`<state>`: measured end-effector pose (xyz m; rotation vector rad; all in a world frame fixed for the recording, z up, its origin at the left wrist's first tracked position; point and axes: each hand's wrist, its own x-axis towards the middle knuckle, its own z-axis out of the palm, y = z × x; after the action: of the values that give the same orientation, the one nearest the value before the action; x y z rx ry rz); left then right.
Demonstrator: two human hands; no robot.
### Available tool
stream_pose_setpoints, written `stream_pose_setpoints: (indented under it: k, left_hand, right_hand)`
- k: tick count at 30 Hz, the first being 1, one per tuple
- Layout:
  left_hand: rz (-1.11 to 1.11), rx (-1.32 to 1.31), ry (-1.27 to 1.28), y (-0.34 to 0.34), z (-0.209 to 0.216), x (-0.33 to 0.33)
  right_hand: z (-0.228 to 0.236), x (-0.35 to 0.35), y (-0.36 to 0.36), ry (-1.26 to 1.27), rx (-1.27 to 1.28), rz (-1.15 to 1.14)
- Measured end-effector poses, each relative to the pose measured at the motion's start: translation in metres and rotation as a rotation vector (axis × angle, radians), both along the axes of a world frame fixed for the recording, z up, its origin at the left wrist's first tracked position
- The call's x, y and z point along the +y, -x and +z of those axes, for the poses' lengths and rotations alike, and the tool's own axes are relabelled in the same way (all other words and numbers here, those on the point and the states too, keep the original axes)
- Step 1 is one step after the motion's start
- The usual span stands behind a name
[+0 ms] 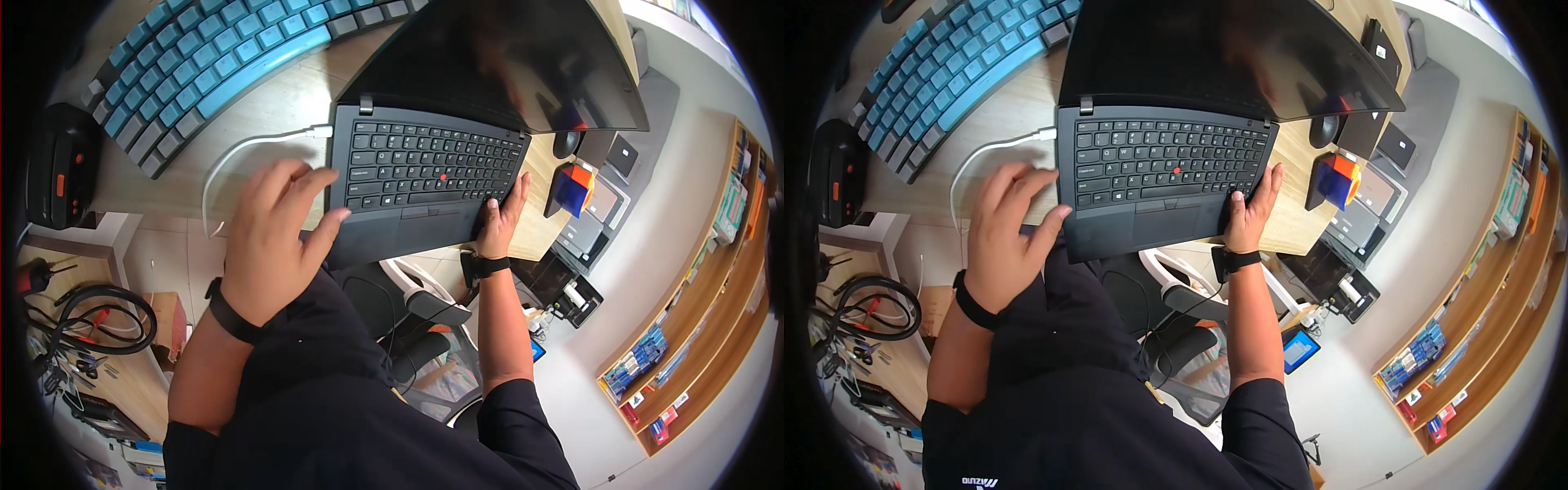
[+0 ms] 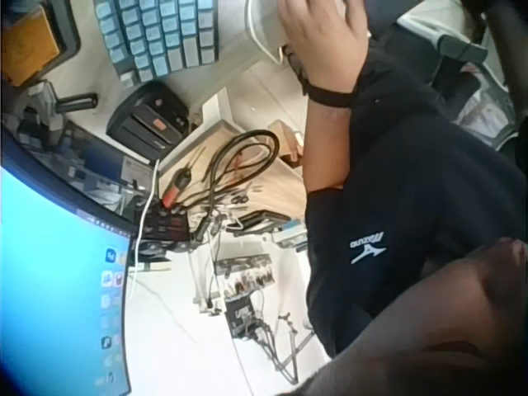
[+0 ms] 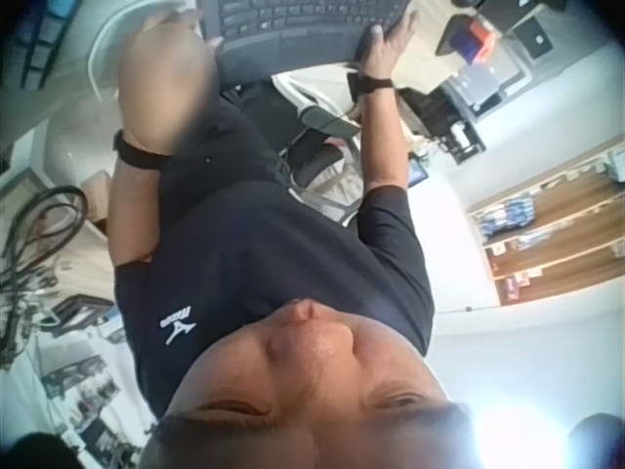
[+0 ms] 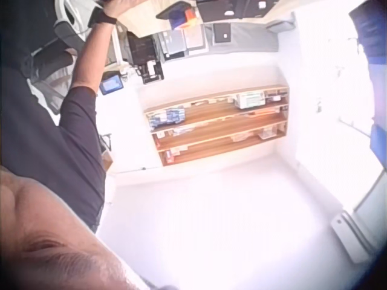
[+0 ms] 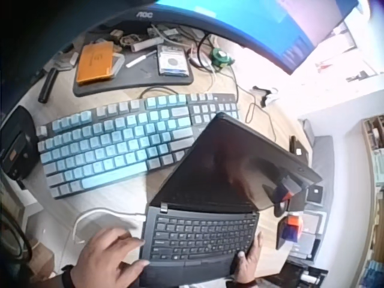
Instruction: The person sits at a desk and attempts to connect a laptop to a power source. They handle a power adapter and a white cable, moving around the room to find a suitable connection point. The person eventually plugs the cable into the laptop and the adapter, then returns to the desk to continue working.
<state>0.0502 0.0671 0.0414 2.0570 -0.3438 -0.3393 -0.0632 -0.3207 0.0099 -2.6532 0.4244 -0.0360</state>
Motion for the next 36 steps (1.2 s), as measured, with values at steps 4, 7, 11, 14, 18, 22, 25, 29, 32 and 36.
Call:
stream_pose_setpoints:
  k: [4,7,11,14,18,22,25,29,32,36]
  left_hand:
    - [0.031,0.090,0.075,0.020,-0.011,-0.007]
    - [0.044,0.020,0.071,0.024,-0.020,-0.008]
    - [0.032,-0.043,0.083,0.026,-0.025,-0.006]
    - [0.020,-0.035,0.121,0.026,-0.029,-0.003]
    - [0.021,-0.062,0.199,0.030,-0.036,0.001]
    - [-0.023,-0.134,0.211,0.036,-0.042,0.008]
    - [-0.067,-0.163,0.242,0.032,-0.043,0.014]
    - [-0.116,-0.104,0.289,0.034,-0.048,0.019]
    - [-0.050,-0.287,0.238,0.049,-0.059,0.016]
    - [-0.072,-0.362,0.192,0.069,-0.069,0.024]
  right_hand:
    - [-0.001,0.002,-0.001,-0.012,0.002,-0.002]
    - [0.001,0.000,-0.001,-0.059,0.004,-0.014]
    - [-0.002,-0.008,0.003,-0.184,-0.018,-0.019]
    - [0.003,-0.001,0.001,-0.266,-0.012,-0.072]
    - [0.016,0.000,-0.008,-0.168,0.075,-0.085]
    - [0.030,0.011,-0.026,-0.278,0.090,-0.257]
    - [0.041,0.022,-0.042,-0.121,0.098,-0.183]
    - [0.046,0.046,-0.064,0.121,0.101,0.046]
    - [0.040,0.050,-0.070,0.134,0.070,0.085]
    - [0.035,0.054,-0.075,0.059,0.116,0.088]
